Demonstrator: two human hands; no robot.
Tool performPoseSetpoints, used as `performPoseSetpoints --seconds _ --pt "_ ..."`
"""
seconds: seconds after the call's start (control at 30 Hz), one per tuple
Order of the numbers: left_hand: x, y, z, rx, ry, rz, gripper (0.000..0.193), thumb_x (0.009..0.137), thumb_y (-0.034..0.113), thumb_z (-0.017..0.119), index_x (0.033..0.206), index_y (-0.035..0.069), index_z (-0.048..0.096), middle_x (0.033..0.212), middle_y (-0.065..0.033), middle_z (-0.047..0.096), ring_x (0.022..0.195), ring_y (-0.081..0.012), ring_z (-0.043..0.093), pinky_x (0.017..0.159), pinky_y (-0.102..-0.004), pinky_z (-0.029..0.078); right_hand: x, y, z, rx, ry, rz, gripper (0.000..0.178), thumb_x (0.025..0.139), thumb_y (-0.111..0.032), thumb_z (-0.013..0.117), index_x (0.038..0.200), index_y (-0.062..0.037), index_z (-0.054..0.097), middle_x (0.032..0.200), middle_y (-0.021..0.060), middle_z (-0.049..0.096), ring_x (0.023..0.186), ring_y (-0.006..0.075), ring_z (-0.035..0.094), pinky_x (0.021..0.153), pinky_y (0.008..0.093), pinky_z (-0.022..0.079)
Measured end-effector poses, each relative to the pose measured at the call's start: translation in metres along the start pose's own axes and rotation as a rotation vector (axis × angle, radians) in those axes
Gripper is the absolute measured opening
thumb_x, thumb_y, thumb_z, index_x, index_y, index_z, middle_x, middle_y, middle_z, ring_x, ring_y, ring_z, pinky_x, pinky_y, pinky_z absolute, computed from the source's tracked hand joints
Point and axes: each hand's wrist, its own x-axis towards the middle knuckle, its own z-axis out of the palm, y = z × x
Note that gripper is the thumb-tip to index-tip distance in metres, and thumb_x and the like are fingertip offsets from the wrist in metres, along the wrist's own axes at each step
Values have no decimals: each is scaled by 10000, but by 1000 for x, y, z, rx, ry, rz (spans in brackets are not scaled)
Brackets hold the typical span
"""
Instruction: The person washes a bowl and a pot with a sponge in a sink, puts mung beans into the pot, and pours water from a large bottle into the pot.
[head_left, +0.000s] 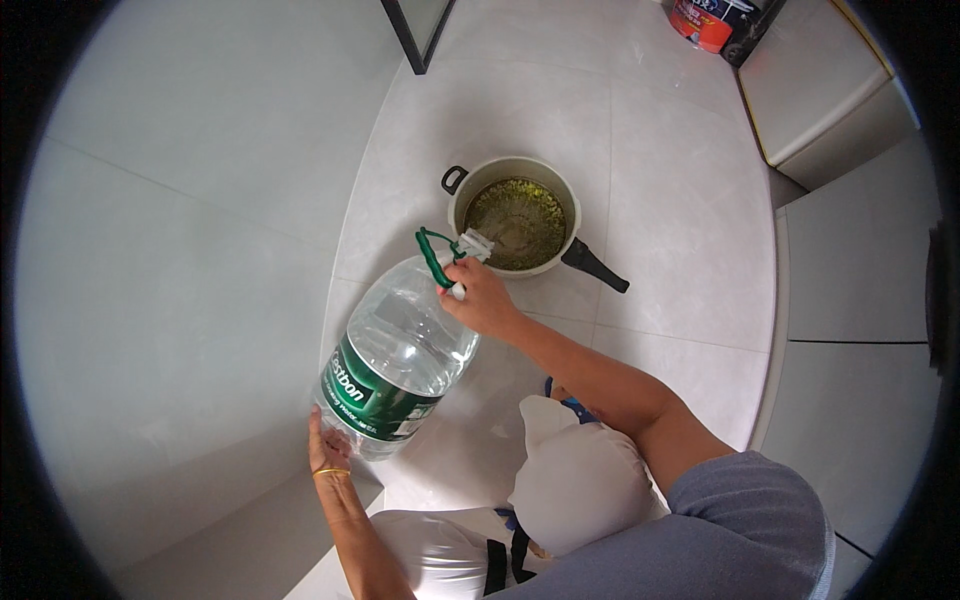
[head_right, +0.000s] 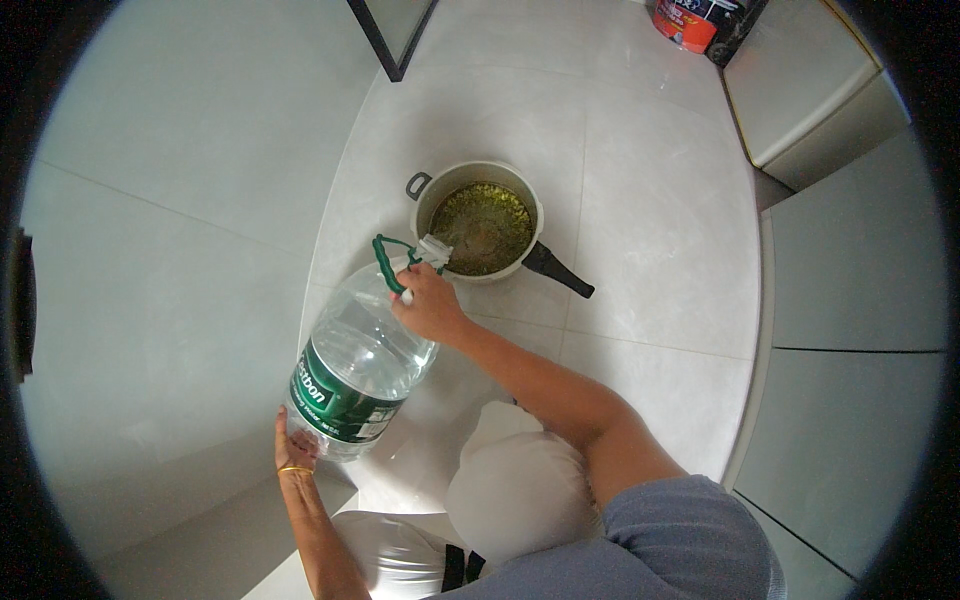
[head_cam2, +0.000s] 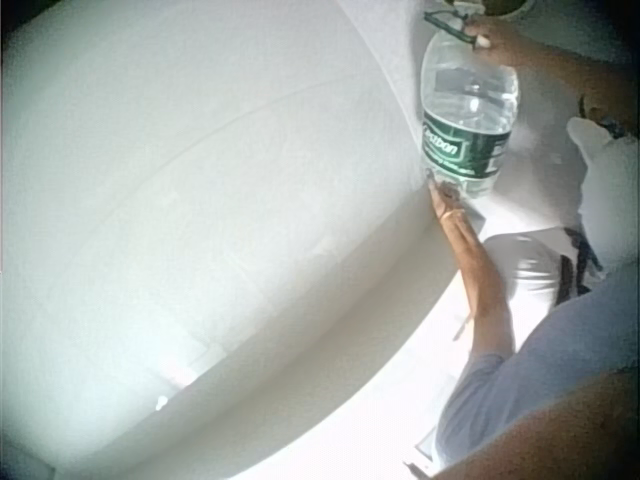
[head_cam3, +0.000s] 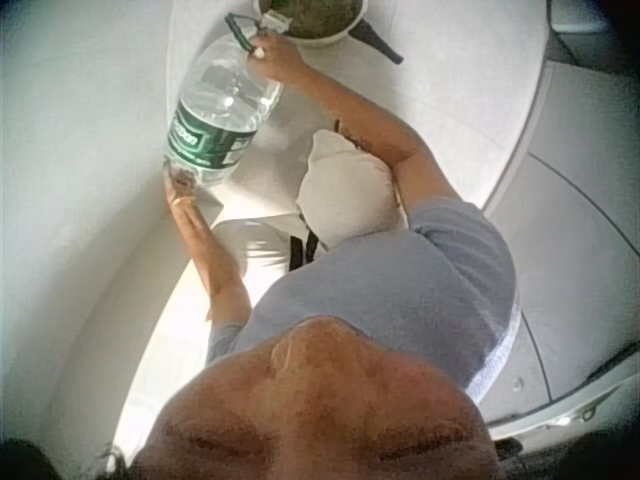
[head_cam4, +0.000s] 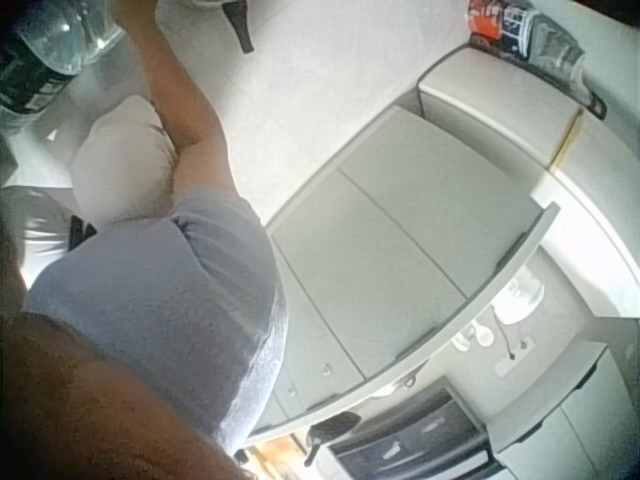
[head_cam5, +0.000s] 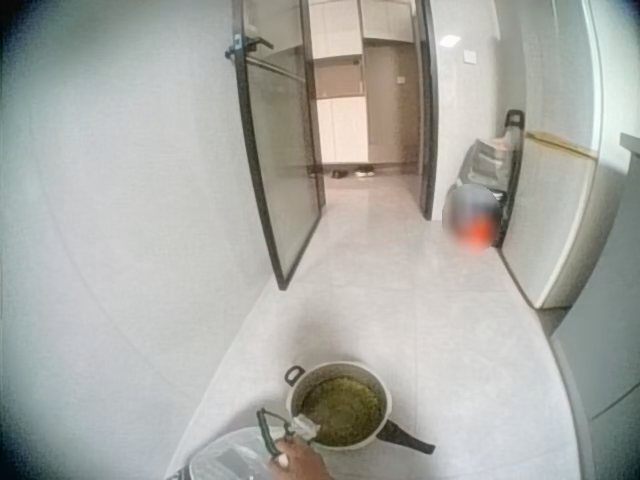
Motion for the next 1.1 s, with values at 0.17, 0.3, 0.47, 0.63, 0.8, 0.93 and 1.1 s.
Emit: performPoseSetpoints --seconds 0.17,0.3,0.47,0.63,0.8,0.93,1.1 --pt "8 -2 -6 -36 -8 -39 670 719 576 741 446 243 228 399 60 263 354 -99 268 375 -259 174 0 0 2 30 -12 15 192 758 -168 687 932 -108 635 1011 116 562 902 313 589 775 394 480" --pt "11 2 -7 -19 -32 -179 577 634 595 782 562 178 389 445 79 359 355 -73 346 358 -209 307 1 -3 1 14 -30 5 196 767 -182 679 940 -106 627 1025 117 564 907 321 588 778 401 482" --pt "13 -1 -1 7 7 -174 585 696 547 763 498 226 316 427 80 255 349 -104 241 374 -272 180 1 -9 2 4 -39 53 203 771 -203 676 937 -102 619 1022 119 560 910 322 585 779 404 481" --pt "29 -5 -2 -16 69 -144 563 689 526 771 513 224 329 424 77 265 343 -99 240 367 -270 199 -1 -8 1 -2 -41 50 200 765 -200 672 931 -97 628 1022 132 559 915 327 584 788 405 478" --pt "26 -5 -9 6 -25 -199 617 659 566 762 482 232 276 413 72 266 348 -106 246 375 -271 196 1 -12 -1 -5 -72 80 231 788 -205 646 959 -54 608 1069 164 553 954 336 586 808 445 482" --pt "42 -8 -23 51 -76 -218 637 632 605 747 471 224 263 407 57 278 360 -138 273 402 -295 193 0 -11 2 -12 -51 70 221 792 -219 641 943 -60 615 1066 159 554 952 344 583 812 447 481" --pt "46 -11 -21 44 6 -219 634 661 577 731 464 232 237 397 51 262 345 -146 250 392 -302 182 -1 -14 1 6 -42 100 184 744 -179 653 902 -86 632 1030 128 559 944 326 583 825 409 474"
